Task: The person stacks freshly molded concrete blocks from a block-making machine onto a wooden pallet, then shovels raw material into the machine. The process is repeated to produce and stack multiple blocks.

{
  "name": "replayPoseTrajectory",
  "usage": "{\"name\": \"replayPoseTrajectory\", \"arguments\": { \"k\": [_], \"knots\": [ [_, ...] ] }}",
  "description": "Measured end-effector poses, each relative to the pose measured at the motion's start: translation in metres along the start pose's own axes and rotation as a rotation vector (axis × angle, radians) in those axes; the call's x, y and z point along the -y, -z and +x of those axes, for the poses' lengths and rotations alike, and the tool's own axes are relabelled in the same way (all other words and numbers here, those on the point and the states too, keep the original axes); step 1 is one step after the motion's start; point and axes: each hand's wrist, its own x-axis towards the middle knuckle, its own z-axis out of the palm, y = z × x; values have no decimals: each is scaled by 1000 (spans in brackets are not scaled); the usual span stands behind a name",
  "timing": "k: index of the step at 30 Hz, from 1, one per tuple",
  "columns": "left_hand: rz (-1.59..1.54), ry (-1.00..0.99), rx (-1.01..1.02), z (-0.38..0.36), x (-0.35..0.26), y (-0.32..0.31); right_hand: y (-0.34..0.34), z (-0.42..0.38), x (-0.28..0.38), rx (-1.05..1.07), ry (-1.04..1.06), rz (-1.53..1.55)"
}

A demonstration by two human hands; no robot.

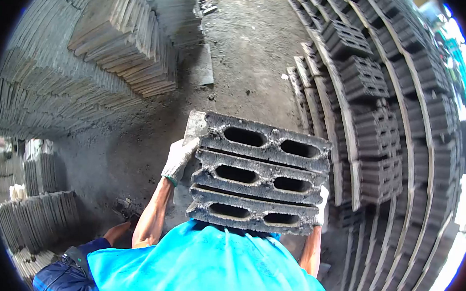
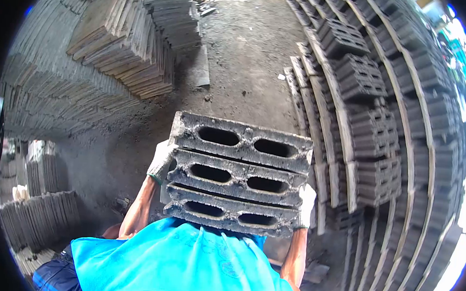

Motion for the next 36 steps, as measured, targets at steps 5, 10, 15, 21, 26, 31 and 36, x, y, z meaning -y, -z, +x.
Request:
{"name": "replayPoseTrajectory", "arguments": {
  "k": [5, 10, 15, 21, 26, 31, 36],
  "knots": [
    [31, -18, -136, 178, -88, -37, -89, 252, 123, 105, 145, 10],
    [-33, 2, -92, 351, -238, -67, -143, 436, 234, 150, 169, 22],
    [-140, 68, -66, 547, -377, -125, -226, 637, 294, 173, 194, 13],
    [-128, 55, -227, 773, -515, -154, -320, 904, 433, 223, 252, -7],
    [-139, -46, -285, 953, -629, -149, -417, 1091, 550, 293, 331, -35],
    [-174, -69, -305, 1168, -748, -132, -536, 1280, 673, 327, 386, -54],
    [12, -28, -323, 1362, -885, -112, -636, 1455, 801, 342, 428, -60]
  ]
}}
